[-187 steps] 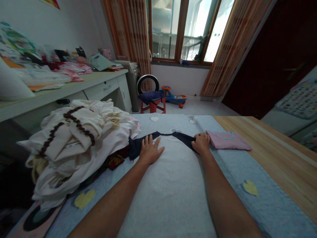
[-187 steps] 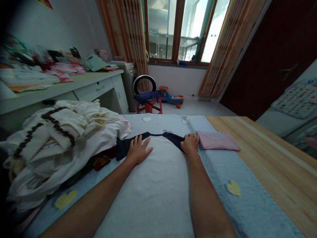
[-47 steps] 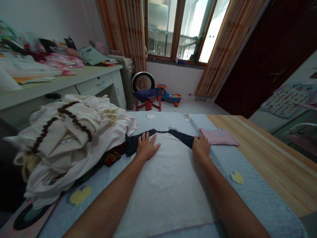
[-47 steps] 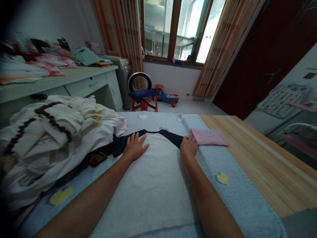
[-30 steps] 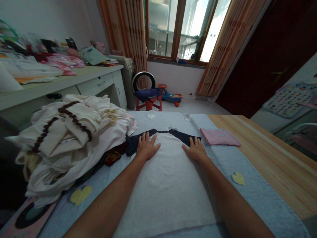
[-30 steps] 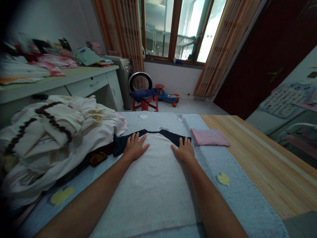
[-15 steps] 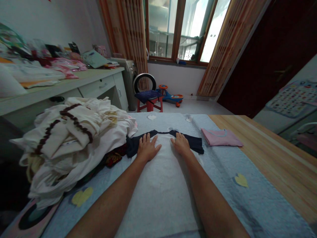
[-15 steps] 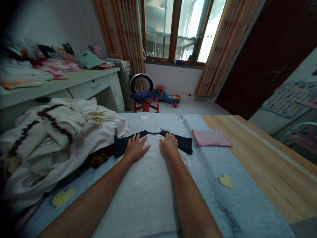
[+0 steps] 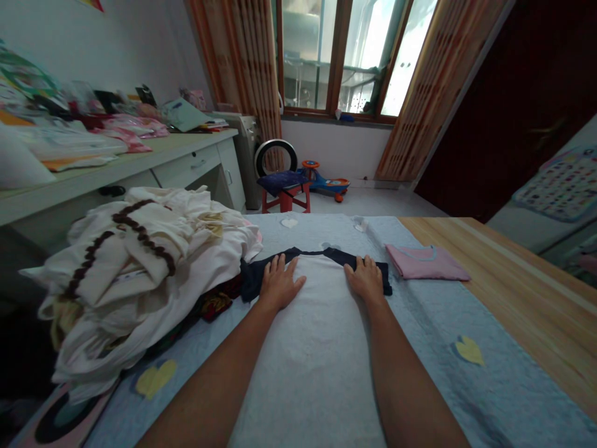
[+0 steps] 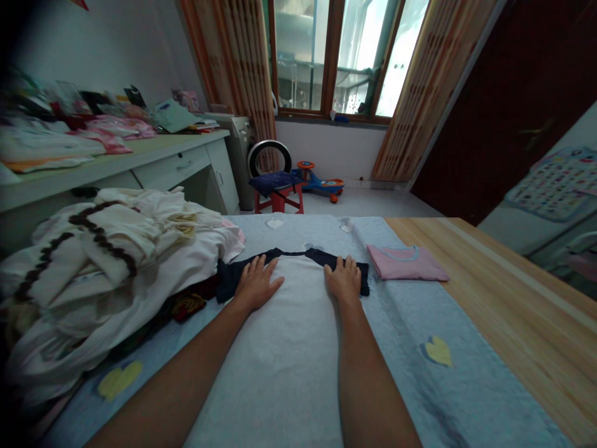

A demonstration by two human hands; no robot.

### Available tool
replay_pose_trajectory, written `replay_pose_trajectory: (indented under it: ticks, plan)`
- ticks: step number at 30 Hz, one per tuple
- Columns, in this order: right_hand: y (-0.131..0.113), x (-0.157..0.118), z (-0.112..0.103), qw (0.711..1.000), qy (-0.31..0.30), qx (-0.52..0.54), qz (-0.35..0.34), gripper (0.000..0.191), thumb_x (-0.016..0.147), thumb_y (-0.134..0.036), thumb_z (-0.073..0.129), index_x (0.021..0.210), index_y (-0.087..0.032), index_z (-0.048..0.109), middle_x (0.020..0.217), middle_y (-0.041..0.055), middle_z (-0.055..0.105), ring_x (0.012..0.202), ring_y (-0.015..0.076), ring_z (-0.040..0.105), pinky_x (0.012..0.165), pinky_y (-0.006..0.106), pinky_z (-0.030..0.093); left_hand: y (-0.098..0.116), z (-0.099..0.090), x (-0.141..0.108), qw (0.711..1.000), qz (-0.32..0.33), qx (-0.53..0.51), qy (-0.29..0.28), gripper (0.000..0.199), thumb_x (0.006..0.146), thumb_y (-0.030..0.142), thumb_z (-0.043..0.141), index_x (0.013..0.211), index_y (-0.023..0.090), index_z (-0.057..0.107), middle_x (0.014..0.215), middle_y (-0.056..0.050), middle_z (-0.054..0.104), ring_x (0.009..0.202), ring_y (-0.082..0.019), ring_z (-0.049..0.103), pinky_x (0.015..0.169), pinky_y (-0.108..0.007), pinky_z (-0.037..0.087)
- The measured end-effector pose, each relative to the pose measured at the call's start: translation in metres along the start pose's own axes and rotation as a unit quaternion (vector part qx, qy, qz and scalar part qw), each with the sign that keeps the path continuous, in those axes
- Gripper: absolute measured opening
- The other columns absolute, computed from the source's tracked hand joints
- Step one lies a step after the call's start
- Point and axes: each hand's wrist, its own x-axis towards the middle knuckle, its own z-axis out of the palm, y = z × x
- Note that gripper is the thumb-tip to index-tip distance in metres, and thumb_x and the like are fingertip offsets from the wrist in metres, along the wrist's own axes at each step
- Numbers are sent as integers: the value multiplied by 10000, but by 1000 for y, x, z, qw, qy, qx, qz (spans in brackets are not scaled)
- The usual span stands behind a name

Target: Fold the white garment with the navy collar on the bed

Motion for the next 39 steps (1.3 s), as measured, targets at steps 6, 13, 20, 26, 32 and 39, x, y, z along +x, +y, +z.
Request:
replay_pose_trajectory:
  ticks: [6, 13, 20, 26, 32, 39]
  plan:
    - [7, 4, 1, 998, 47, 8, 40, 628, 959, -453, 432, 1443, -53, 438, 1534, 237, 366, 1440, 343, 301, 1160, 445, 216, -9, -3, -1, 1000, -3, 9, -7, 650, 971, 560, 363, 1509, 195, 364, 1611, -152, 294, 1497, -282, 236, 1189, -475, 203]
    - [-28, -3, 1, 972, 93, 103, -187, 478, 927, -214, 407, 1378, -120, 532, 1505, 140, 456, 1406, 213, 379, 1181, 358, 239, -18, -2, 3, 998, -52, 24, 19, 622, 968, 576, 354, 1485, 235, 408, 1586, -162, 339, 1476, -308, 277, 1172, -534, 223]
    - [-55, -21, 8, 962, -10, 78, -262, 456, 956, -324, 465, 1385, -186, 528, 1536, 97, 436, 1440, 249, 336, 1190, 434, 222, -22, -2, 5, 994, -103, 29, 25, 678, 943, 608, 370, 1482, 200, 419, 1567, -196, 357, 1455, -357, 303, 1165, -558, 220]
    - [-55, -24, 5, 966, -9, 68, -250, 475, 969, -338, 444, 1417, -190, 495, 1544, 85, 426, 1448, 250, 314, 1194, 431, 196, -20, -13, 15, 995, -89, 33, 8, 624, 914, 562, 450, 1424, 201, 473, 1493, -188, 458, 1391, -371, 383, 1134, -577, 249]
    - [-57, -25, 4, 966, -7, 71, -249, 472, 962, -335, 448, 1408, -190, 499, 1536, 87, 435, 1441, 255, 318, 1187, 433, 200, -26, -32, 58, 996, -82, -36, -27, 480, 921, 478, 443, 1269, 194, 611, 1314, -157, 624, 1217, -329, 567, 993, -440, 431]
    - [-57, -26, 0, 965, -6, 81, -248, 447, 954, -325, 459, 1381, -210, 520, 1530, 80, 443, 1433, 253, 332, 1183, 430, 203, -33, -26, 94, 988, -114, -78, -66, 279, 859, 434, 572, 902, 202, 722, 1000, -88, 758, 965, -255, 689, 775, -314, 483]
